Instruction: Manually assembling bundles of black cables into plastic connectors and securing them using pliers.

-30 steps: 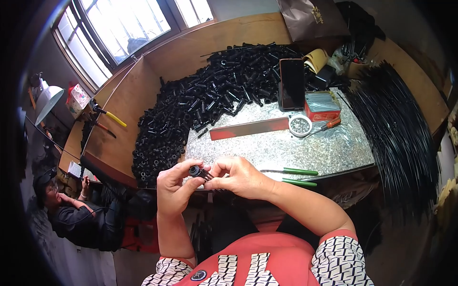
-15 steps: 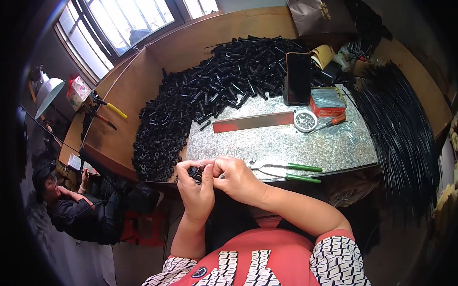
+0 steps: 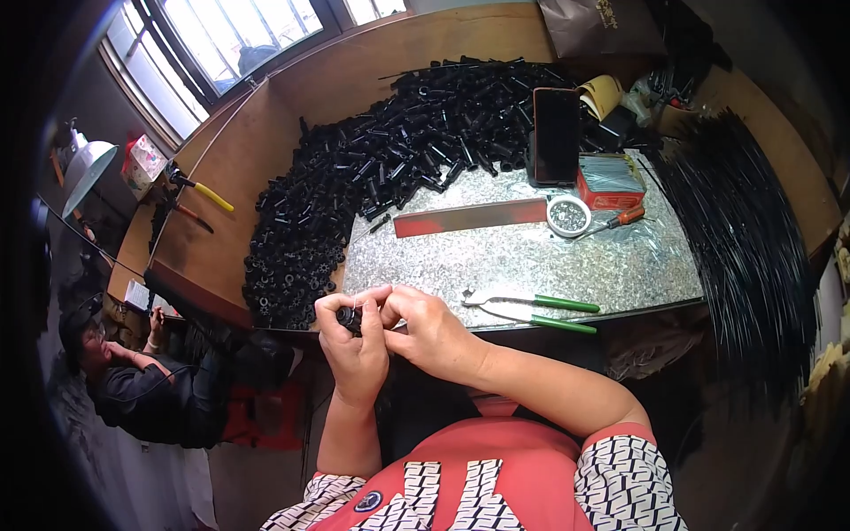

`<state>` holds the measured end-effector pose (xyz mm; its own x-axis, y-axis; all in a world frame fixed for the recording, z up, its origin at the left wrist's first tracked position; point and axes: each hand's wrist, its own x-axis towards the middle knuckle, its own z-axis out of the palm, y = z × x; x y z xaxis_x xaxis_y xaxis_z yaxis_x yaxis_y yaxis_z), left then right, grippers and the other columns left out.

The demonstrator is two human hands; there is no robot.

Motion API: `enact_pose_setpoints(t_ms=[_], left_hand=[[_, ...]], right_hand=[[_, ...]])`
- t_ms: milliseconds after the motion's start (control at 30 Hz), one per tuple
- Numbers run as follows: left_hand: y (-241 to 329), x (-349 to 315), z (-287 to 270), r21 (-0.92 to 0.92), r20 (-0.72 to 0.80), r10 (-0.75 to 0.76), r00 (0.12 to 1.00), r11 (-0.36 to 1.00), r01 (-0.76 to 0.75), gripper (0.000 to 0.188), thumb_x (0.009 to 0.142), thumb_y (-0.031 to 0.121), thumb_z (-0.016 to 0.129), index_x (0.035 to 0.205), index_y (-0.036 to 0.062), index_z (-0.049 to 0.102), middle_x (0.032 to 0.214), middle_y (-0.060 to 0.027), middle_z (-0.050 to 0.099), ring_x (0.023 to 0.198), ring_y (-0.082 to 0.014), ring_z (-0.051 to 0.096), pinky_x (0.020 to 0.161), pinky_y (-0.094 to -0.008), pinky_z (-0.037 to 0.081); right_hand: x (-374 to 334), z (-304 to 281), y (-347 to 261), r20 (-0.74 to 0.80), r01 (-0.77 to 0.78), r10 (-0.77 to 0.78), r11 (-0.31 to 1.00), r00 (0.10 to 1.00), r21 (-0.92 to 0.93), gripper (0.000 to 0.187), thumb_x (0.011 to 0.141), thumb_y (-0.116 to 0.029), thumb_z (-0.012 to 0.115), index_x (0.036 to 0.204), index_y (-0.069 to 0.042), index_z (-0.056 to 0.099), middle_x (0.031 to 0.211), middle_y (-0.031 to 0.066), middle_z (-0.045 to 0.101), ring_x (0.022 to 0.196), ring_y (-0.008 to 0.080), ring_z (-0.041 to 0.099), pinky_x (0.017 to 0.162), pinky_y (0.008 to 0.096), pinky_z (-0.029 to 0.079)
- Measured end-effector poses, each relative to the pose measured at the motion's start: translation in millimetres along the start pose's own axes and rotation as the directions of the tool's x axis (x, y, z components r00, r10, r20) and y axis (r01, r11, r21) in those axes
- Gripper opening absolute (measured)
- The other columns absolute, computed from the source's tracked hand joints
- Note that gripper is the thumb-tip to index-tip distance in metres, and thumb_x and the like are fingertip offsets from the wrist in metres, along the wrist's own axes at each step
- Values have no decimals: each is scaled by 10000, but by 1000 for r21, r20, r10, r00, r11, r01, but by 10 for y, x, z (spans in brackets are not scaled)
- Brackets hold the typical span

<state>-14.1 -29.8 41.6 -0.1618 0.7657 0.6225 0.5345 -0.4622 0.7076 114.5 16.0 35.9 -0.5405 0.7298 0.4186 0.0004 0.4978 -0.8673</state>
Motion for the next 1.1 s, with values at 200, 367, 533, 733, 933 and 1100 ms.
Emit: enact_pose_setpoints(t_ms=[200, 367, 533, 733, 933, 1100], left_hand=[[37, 29, -40, -127, 12, -29, 1000, 991, 30, 273, 914, -30, 455, 1144, 6, 312, 963, -209, 651, 877, -209, 641, 802, -316, 506], [-22, 22, -98, -217, 63, -67, 996, 973, 80, 415, 870, -70, 412, 1249, 4, 259, 942, -215, 653, 840, -235, 656, 769, -324, 521], [-96, -4, -177, -329, 62, -140, 988, 932, 152, 447, 879, -69, 412, 1288, 1, 246, 912, -191, 665, 834, -214, 660, 799, -317, 506], [-100, -43, -175, -378, 68, -178, 982, 906, 191, 512, 928, -8, 465, 1368, 0, 204, 716, -69, 611, 730, -166, 659, 817, -320, 505], [-102, -95, -85, -449, 17, -214, 977, 871, 199, 521, 952, 34, 443, 1396, 30, 171, 651, -18, 491, 668, -149, 627, 851, -405, 516], [-55, -114, 53, -481, 73, -216, 974, 847, 224, 545, 955, 33, 440, 1417, 45, 152, 659, -19, 506, 660, -135, 608, 879, -409, 498]], right_hand=[[-65, 41, -29, 44, 73, -72, 997, 996, -13, 151, 785, -15, 660, 893, 17, 558, 993, 145, 558, 860, 248, 609, 692, 329, 522], [-121, 56, -34, 35, 264, -262, 958, 964, -109, 211, 796, -10, 653, 982, 26, 560, 992, 154, 551, 881, 275, 604, 715, 335, 518], [-288, -136, -65, 110, 85, -75, 992, 991, -89, 253, 808, -22, 654, 1041, 17, 564, 1010, 156, 563, 890, 272, 604, 712, 334, 519], [-562, -760, -16, -24, 23, -45, 820, 999, -571, 282, 804, -35, 656, 1068, -5, 560, 1029, 171, 567, 897, 333, 596, 760, 367, 501], [-951, -1213, 252, -49, -120, 163, 464, 985, -878, 307, 813, -219, 678, 986, -10, 535, 1029, 177, 548, 945, 342, 560, 802, 406, 477], [-1040, -1240, 228, -22, -77, 125, 458, 992, -886, 302, 809, -284, 666, 893, -30, 526, 878, 133, 520, 851, 305, 548, 748, 408, 474]])
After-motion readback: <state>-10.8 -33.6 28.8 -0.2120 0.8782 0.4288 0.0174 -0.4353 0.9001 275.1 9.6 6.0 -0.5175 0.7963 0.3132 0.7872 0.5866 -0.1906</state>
